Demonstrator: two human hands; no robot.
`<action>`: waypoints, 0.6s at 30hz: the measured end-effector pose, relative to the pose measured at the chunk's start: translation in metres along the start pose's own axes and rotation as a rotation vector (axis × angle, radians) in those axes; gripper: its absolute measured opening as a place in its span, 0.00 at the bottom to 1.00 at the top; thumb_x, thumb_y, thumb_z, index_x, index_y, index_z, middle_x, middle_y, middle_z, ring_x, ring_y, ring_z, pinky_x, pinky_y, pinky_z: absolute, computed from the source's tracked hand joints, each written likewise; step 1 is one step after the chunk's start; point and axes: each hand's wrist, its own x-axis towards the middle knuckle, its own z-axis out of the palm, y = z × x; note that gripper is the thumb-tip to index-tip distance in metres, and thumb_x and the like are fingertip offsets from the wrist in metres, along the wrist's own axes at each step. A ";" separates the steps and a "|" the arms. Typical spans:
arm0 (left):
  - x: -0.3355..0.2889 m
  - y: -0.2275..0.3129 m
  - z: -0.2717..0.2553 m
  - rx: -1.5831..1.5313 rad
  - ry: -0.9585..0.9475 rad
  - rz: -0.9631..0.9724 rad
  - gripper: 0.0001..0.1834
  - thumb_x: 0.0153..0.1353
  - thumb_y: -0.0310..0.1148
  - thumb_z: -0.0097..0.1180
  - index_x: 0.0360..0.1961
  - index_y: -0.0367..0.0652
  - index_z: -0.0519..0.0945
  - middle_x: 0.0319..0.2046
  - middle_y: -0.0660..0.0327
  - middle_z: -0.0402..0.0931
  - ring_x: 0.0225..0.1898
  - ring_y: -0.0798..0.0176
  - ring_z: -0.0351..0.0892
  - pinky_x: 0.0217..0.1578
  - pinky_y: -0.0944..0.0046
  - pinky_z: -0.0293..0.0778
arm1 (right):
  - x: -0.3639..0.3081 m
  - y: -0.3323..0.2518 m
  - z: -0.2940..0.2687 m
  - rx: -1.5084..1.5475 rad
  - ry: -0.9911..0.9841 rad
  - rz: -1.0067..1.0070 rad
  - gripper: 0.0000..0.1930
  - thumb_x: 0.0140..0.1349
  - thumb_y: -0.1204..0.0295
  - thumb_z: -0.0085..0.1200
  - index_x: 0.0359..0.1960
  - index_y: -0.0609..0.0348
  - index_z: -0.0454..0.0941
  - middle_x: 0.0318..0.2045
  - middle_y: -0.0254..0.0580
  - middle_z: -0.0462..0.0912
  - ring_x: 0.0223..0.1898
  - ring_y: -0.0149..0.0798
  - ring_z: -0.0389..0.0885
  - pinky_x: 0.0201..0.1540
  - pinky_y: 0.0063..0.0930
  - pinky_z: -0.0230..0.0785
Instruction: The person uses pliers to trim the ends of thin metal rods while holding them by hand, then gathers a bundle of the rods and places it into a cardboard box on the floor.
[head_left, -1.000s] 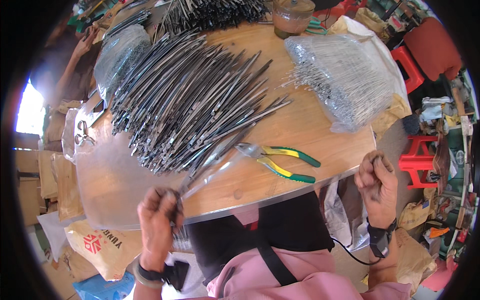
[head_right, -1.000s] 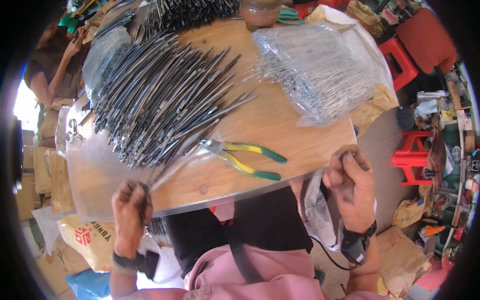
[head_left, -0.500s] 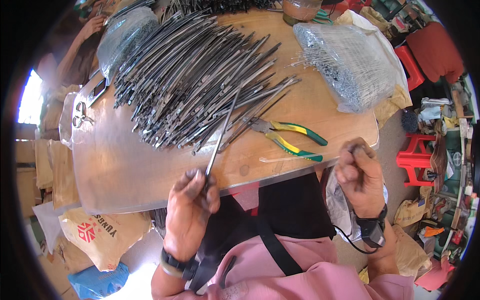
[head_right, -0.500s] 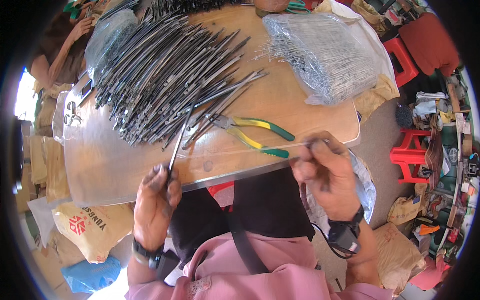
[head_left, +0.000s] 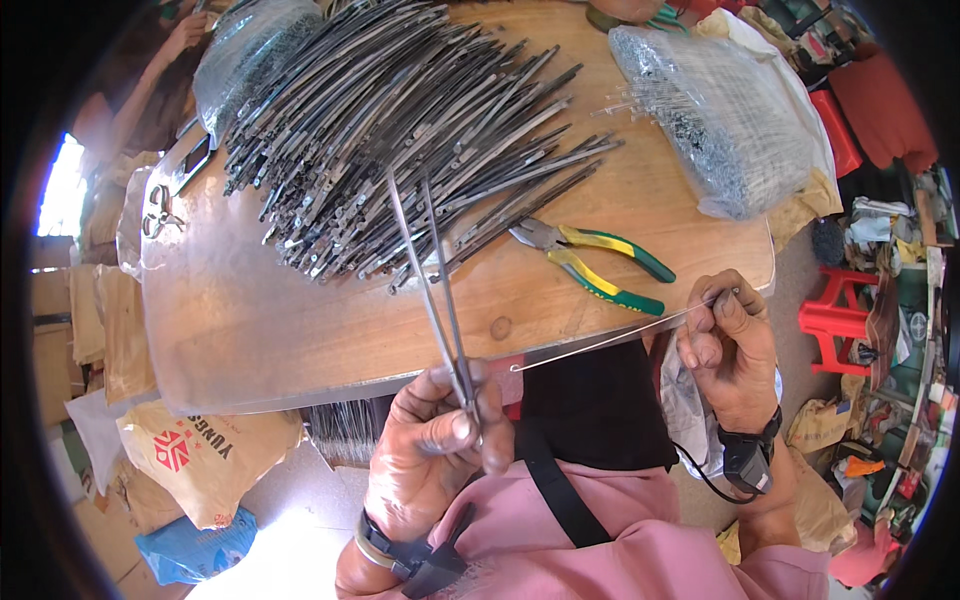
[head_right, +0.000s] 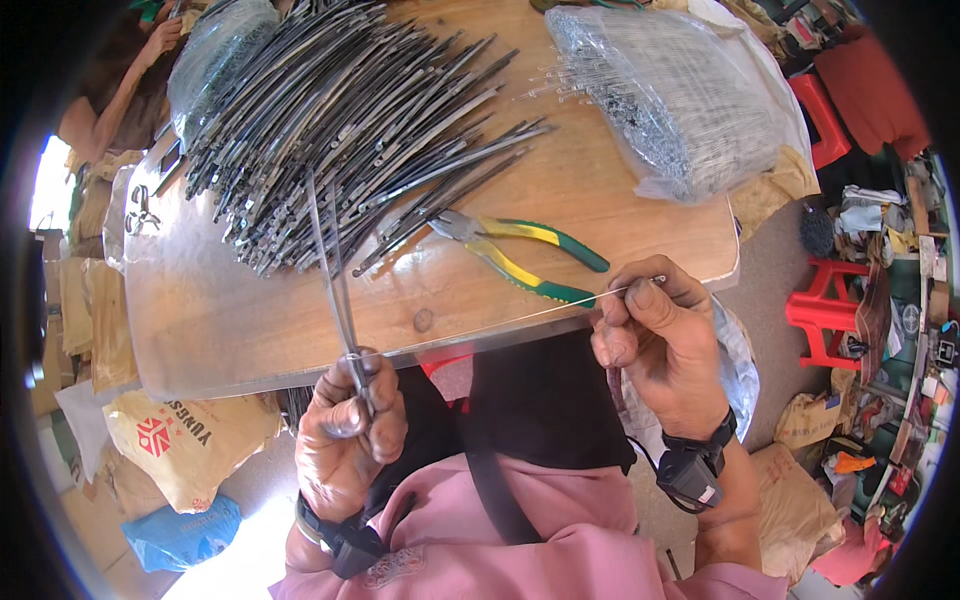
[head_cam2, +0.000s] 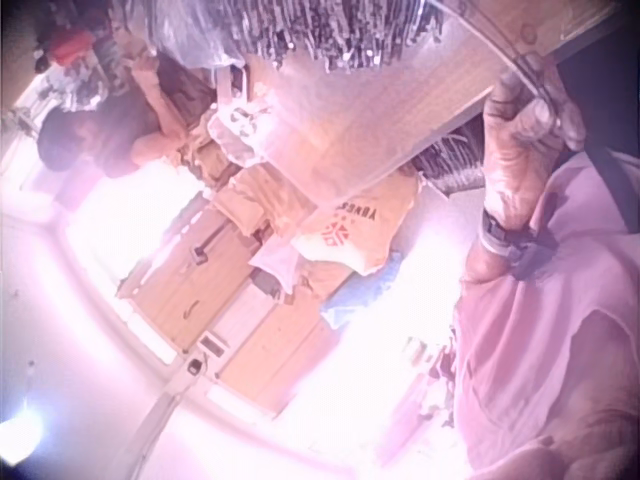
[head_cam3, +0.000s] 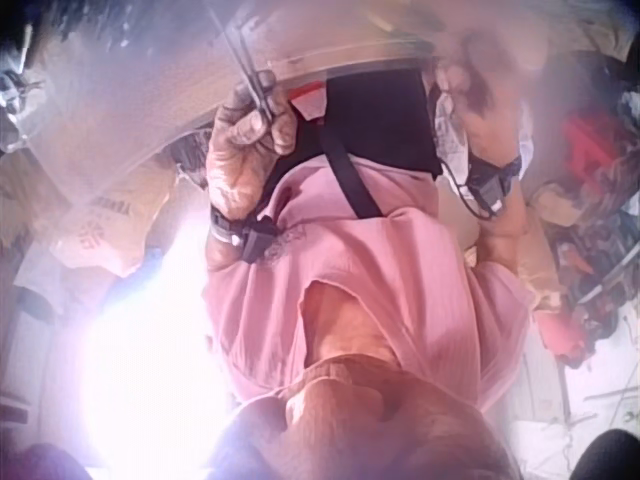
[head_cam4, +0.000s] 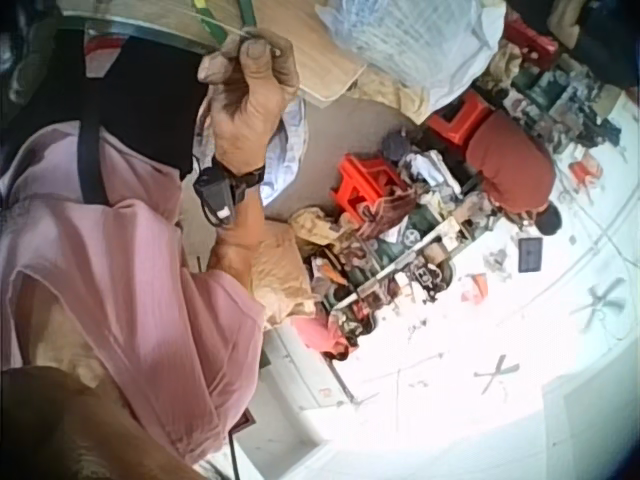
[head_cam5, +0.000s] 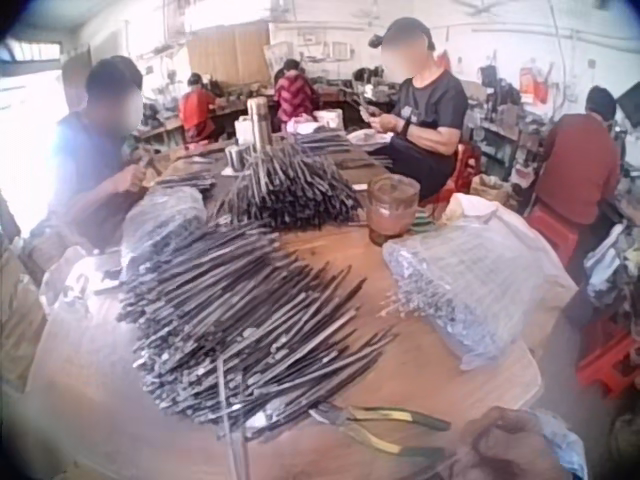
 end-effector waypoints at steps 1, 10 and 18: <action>0.002 -0.002 0.000 0.005 -0.034 0.055 0.20 0.49 0.21 0.64 0.46 0.36 0.78 0.30 0.51 0.78 0.23 0.55 0.78 0.20 0.62 0.73 | -0.002 -0.001 -0.002 -0.051 0.026 -0.010 0.10 0.65 0.70 0.57 0.40 0.65 0.77 0.27 0.43 0.79 0.19 0.31 0.75 0.24 0.29 0.69; 0.007 -0.010 -0.006 0.638 0.104 0.350 0.11 0.51 0.18 0.63 0.37 0.30 0.79 0.26 0.45 0.80 0.16 0.58 0.77 0.15 0.66 0.72 | -0.002 -0.010 0.009 -0.318 -0.086 -0.163 0.07 0.61 0.76 0.59 0.36 0.70 0.78 0.26 0.45 0.80 0.20 0.35 0.79 0.22 0.24 0.72; 0.004 -0.008 0.000 1.091 0.072 0.237 0.08 0.54 0.15 0.60 0.36 0.30 0.79 0.28 0.52 0.82 0.21 0.70 0.76 0.23 0.73 0.72 | -0.004 -0.004 0.016 -0.687 -0.288 -0.140 0.03 0.58 0.84 0.59 0.33 0.68 0.82 0.28 0.42 0.82 0.23 0.31 0.83 0.23 0.21 0.73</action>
